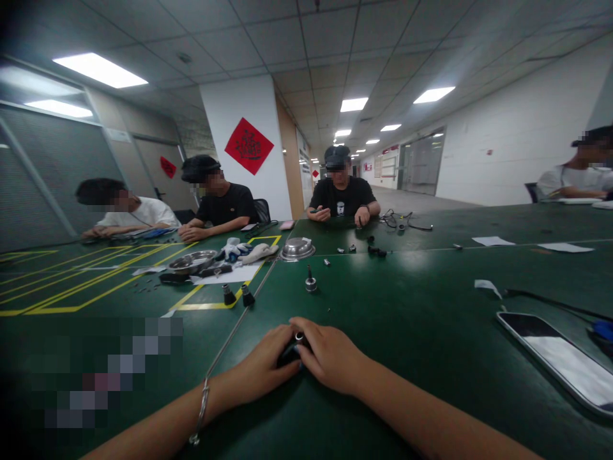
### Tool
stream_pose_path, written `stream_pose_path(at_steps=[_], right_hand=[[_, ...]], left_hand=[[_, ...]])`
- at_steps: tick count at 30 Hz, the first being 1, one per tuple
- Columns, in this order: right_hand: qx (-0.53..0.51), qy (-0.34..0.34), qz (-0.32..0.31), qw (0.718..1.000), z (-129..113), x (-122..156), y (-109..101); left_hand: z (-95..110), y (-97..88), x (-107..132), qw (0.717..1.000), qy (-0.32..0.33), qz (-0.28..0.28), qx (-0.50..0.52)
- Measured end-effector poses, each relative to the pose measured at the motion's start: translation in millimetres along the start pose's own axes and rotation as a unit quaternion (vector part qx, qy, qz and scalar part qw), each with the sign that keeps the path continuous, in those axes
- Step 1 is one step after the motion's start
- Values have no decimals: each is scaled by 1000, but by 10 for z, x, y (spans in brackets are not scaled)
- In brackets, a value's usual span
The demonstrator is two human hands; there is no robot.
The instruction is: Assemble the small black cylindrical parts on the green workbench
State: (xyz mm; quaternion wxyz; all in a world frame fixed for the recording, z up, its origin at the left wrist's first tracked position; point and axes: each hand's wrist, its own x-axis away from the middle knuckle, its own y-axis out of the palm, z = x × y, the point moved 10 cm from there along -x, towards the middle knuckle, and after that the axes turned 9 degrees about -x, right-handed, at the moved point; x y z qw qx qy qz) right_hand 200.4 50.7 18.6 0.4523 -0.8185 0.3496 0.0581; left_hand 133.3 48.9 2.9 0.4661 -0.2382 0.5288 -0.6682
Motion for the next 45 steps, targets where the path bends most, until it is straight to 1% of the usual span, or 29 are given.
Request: stream_pose_path(at_steps=[3, 5, 7, 9, 10, 11, 14, 16, 18, 20, 23, 25, 26, 29, 32, 35, 38, 41, 43, 45], right_hand=[[17, 37, 6, 999, 75, 13, -17], [14, 36, 18, 999, 76, 23, -45], [11, 20, 34, 999, 42, 33, -82], [16, 3, 53, 998, 5, 42, -119], [21, -4, 64, 998, -11, 47, -137], [26, -12, 78, 997, -26, 54, -160], [44, -46, 145, 987, -91, 96, -266], [64, -84, 183, 977, -170, 139, -319], [88, -124, 185, 971, -259, 164, -300], [108, -151, 161, 969, -328, 169, -240], [126, -163, 138, 969, -376, 170, -190], [124, -161, 136, 970, -381, 171, -193], [121, -159, 137, 970, -378, 171, -197], [112, -162, 133, 971, -372, 169, -190], [110, -166, 128, 971, -368, 163, -170], [112, -156, 119, 974, -346, 144, -150], [108, -142, 106, 978, -320, 127, -132], [100, -134, 94, 981, -306, 121, -119], [96, -128, 88, 983, -298, 117, -111], [91, -117, 79, 986, -284, 108, -104]], left_hand=[[34, -47, 9, 1000, 1, 12, 19], [75, -98, 22, 998, 14, 29, 47], [109, -203, 44, 995, 29, 76, 48], [157, -322, 78, 990, 49, 134, 7], [198, -360, 93, 986, 63, 153, -21], [248, -373, 102, 983, 80, 159, -45], [377, -341, 97, 980, 118, 135, -92], [398, -357, 92, 977, 117, 135, -114], [352, -407, 84, 973, 102, 153, -141], [214, -450, 58, 968, 74, 166, -174], [-163, -528, 3, 960, 5, 173, -222], [-454, -646, 5, 947, -54, 194, -252], [-571, -696, 11, 940, -71, 198, -269], [-835, -837, 50, 921, -108, 199, -316], [-1003, -961, 109, 904, -135, 199, -352], [-1145, -1041, 175, 887, -166, 200, -381], [-1343, -1106, 275, 867, -230, 209, -390], [-1527, -1166, 399, 842, -301, 232, -382], [-1591, -1177, 446, 834, -324, 239, -378], [-1609, -1180, 468, 830, -333, 241, -378]])
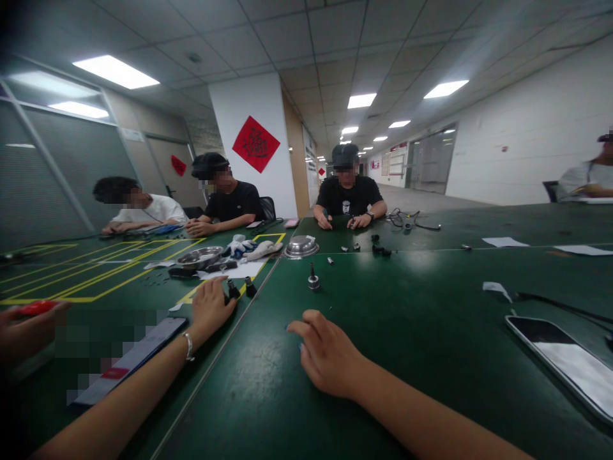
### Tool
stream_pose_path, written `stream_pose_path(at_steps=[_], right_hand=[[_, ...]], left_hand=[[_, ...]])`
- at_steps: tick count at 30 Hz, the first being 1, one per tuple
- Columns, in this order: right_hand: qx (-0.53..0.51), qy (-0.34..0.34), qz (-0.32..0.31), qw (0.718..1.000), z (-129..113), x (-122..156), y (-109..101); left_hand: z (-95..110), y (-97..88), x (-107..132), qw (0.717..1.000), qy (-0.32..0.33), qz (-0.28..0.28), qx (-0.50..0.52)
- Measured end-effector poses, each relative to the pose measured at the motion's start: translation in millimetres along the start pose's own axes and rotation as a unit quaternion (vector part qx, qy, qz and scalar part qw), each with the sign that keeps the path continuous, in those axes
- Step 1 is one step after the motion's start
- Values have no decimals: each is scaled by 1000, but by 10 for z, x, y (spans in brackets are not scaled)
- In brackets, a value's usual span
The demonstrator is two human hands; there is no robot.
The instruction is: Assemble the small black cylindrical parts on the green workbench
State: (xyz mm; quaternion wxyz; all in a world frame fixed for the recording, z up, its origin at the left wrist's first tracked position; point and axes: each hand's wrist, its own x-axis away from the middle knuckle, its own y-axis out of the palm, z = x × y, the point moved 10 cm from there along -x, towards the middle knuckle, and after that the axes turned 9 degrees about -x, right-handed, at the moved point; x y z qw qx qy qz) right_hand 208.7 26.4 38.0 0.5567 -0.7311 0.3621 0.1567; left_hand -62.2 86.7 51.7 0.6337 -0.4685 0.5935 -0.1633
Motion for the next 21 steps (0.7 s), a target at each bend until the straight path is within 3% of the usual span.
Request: stream_pose_path(at_steps=[7, 14, 21], right_hand=[[-4, 39, -30, 999, 50, -20, 27], [-9, 56, -36, 998, 76, -27, 31], [-11, 63, -40, 997, 86, -33, 40]], left_hand=[[62, -147, 42, 997, 16, 58, -50], [202, -46, 48, 994, 77, 33, -76], [272, -111, 46, 992, 98, 18, -73]])
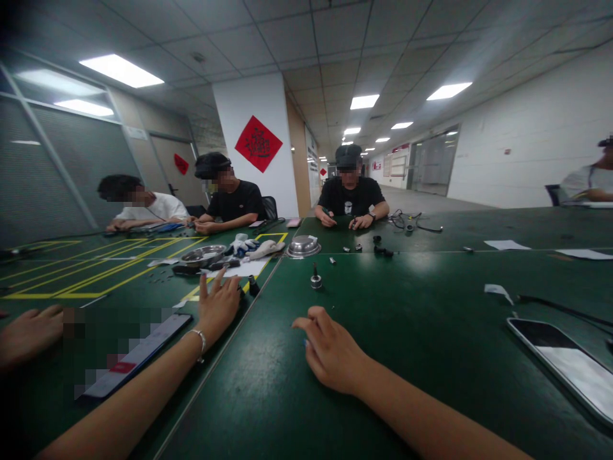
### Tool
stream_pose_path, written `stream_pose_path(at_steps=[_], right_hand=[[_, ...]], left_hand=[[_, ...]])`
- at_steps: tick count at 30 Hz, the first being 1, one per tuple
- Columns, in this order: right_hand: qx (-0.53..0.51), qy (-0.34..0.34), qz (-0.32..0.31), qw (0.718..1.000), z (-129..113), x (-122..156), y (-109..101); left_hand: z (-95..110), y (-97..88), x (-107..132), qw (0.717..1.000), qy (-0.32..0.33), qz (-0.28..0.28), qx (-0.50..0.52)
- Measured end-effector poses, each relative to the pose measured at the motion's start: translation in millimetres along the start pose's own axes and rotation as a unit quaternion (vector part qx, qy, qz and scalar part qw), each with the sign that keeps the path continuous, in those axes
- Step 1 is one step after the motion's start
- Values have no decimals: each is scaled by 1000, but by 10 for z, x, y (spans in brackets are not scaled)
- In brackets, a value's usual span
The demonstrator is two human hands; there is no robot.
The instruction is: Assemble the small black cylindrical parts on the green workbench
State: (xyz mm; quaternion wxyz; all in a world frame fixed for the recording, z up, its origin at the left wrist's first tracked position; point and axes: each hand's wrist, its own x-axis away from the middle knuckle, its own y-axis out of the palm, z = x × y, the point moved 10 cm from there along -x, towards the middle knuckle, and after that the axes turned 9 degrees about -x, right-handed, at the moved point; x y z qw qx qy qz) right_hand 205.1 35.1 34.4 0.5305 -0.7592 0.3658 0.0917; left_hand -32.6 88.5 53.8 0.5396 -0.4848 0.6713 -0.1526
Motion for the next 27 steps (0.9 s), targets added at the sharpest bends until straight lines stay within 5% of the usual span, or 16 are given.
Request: stream_pose_path(at_steps=[11, 27], right_hand=[[-8, 24, -21, 999, 45, -4, 38], [-8, 44, -55, 998, 102, -9, 112]], left_hand=[[-38, -106, 19, 994, -61, 11, 91], [355, 40, -2, 973, 70, -70, 208]])
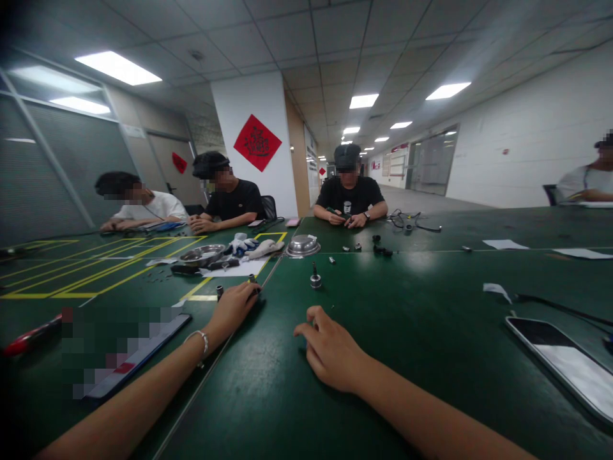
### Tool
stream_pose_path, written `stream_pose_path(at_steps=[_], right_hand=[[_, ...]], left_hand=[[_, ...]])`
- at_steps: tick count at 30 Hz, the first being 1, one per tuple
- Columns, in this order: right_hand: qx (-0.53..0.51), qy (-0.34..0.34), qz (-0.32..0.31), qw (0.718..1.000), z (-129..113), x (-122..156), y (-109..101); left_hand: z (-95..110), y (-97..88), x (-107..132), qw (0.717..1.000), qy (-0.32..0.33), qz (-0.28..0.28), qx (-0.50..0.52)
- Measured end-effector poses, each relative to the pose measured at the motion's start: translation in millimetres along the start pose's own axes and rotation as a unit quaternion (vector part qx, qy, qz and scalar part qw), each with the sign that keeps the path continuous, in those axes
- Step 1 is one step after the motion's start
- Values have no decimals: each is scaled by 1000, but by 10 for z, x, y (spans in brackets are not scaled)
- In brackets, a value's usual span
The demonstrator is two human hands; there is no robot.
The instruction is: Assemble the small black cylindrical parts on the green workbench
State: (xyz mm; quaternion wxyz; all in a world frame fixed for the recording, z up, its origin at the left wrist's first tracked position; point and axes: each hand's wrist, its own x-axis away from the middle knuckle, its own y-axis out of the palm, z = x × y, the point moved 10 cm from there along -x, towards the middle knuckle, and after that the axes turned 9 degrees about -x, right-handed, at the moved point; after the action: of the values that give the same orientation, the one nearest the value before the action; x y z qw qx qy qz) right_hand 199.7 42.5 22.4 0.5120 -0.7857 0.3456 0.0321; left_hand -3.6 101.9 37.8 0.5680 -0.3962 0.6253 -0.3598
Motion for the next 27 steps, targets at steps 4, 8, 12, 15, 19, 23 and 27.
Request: stream_pose_path(at_steps=[4, 8, 12, 15, 19, 23, 27], right_hand=[[1, 6, -3, 1000, 3, 2, -4], [-3, -3, 1, 1000, 2, 3, 1], [-11, 1, 1, 1000, 23, 4, 11], [-14, 6, -4, 1000, 35, 0, 20], [-14, 9, -11, 1000, 41, -6, 29], [-11, 10, -12, 1000, 44, -4, 26], [-10, 13, -13, 1000, 53, -4, 33]], left_hand=[[42, 81, -4, 998, 34, -14, 42], [44, 126, -4, 997, 47, -20, 63], [33, 145, -5, 996, 48, -24, 70], [36, 148, -2, 996, 50, -28, 74], [61, 145, 8, 994, 58, -32, 81], [115, 136, 25, 992, 76, -39, 88], [185, 94, 44, 990, 99, -42, 88]])
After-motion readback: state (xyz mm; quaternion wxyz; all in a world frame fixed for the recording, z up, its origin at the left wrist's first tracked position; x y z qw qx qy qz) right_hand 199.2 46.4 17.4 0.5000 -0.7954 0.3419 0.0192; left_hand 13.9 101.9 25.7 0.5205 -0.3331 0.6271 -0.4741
